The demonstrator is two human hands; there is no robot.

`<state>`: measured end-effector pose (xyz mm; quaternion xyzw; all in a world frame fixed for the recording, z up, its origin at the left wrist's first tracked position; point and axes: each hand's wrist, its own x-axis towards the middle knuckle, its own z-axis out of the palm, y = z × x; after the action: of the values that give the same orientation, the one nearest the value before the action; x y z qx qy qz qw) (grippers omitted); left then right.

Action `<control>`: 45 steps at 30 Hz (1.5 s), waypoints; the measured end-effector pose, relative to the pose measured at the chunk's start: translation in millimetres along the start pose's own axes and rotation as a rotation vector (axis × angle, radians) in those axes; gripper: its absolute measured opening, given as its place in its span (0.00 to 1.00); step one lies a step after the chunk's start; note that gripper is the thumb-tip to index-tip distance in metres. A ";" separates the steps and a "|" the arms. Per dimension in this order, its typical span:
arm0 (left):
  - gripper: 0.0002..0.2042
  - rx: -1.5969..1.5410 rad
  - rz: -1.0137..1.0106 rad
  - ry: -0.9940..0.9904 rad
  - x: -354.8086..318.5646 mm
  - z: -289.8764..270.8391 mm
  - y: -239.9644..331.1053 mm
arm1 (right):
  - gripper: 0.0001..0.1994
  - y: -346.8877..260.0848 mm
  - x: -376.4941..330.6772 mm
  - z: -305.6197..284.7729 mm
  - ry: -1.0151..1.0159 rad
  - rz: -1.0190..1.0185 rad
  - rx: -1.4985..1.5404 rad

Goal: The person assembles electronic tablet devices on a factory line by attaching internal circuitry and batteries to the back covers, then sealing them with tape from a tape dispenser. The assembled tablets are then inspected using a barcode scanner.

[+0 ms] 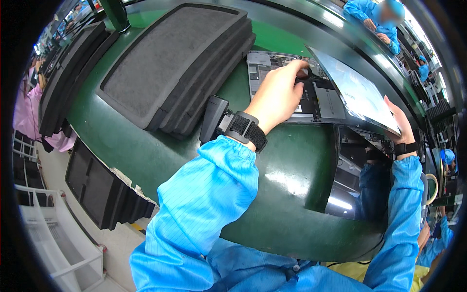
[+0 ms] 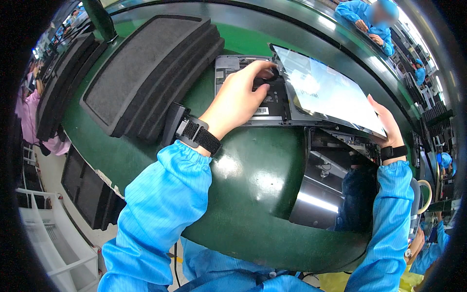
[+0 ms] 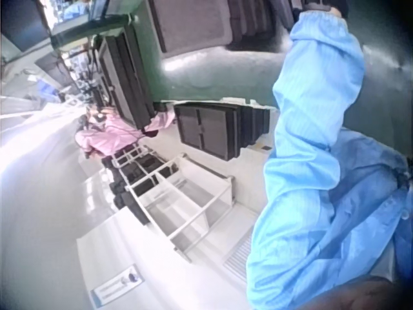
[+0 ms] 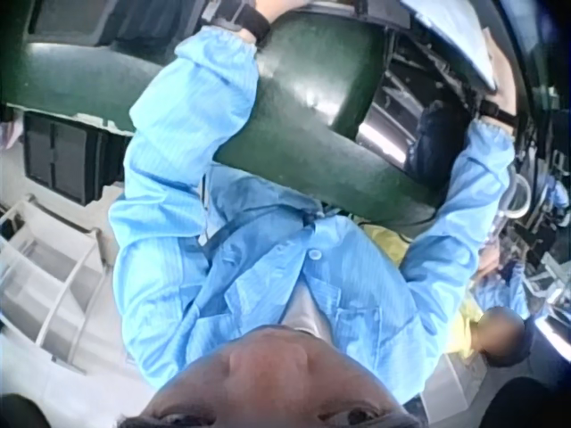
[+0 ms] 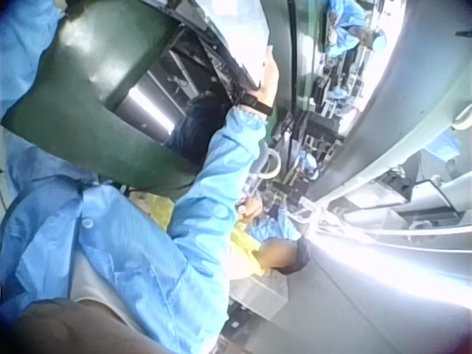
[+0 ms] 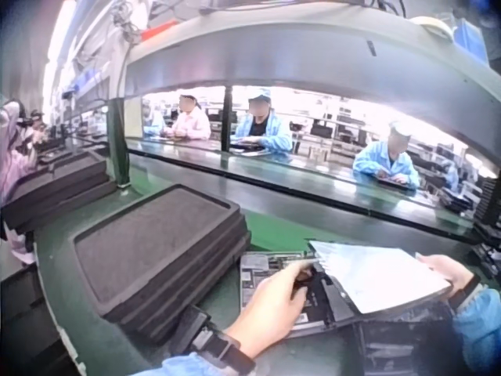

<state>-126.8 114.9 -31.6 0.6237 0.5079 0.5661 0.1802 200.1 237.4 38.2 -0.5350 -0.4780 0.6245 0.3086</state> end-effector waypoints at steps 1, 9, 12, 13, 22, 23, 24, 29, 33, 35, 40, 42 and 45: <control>0.18 0.017 0.005 -0.033 0.4 -2.5 0.7 | 0.17 0.1 -0.6 -1.4 0.001 0.002 -0.004; 0.12 0.019 -0.021 -0.030 -4.8 -8.5 7.1 | 0.14 3.0 3.2 -4.0 0.039 0.086 -0.014; 0.12 0.072 0.115 -0.029 -1.6 -9.5 4.0 | 0.12 0.8 4.3 2.6 0.125 0.074 0.002; 0.11 0.114 0.113 -0.049 -2.5 -9.9 5.3 | 0.11 0.3 3.9 3.1 0.172 0.066 0.009; 0.09 0.043 0.049 -0.049 -5.0 -5.5 5.0 | 0.08 -3.6 3.8 14.7 0.128 0.107 -0.055; 0.09 0.044 0.046 -0.049 -4.9 -5.7 5.5 | 0.08 -6.6 2.2 13.9 0.054 0.146 -0.042; 0.09 0.043 0.047 -0.047 -5.3 -5.5 5.3 | 0.08 -7.2 0.6 16.8 0.054 0.145 -0.044; 0.10 0.058 0.016 -0.009 -7.6 -5.1 5.1 | 0.11 -4.2 6.5 7.7 0.023 0.238 0.176; 0.10 0.042 0.023 0.021 -6.5 -4.3 5.2 | 0.13 -4.9 6.0 1.0 -0.153 0.282 0.374; 0.10 0.040 0.030 0.036 -5.5 -3.1 4.5 | 0.13 -6.4 5.8 1.9 -0.134 0.285 0.377; 0.11 0.007 -0.024 0.073 -7.3 -6.0 10.8 | 0.13 -7.8 3.7 10.1 -0.083 0.231 0.273; 0.13 -0.011 -0.110 0.105 -7.4 -6.8 9.8 | 0.12 -9.2 -0.4 21.5 0.037 0.193 0.153; 0.15 -0.051 -0.155 0.126 -7.0 -5.8 6.7 | 0.12 -9.1 -3.2 26.5 0.056 0.236 0.228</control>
<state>-128.0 104.3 -28.3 0.5407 0.5505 0.6015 0.2071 174.2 230.6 47.1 -0.5661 -0.3294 0.6914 0.3050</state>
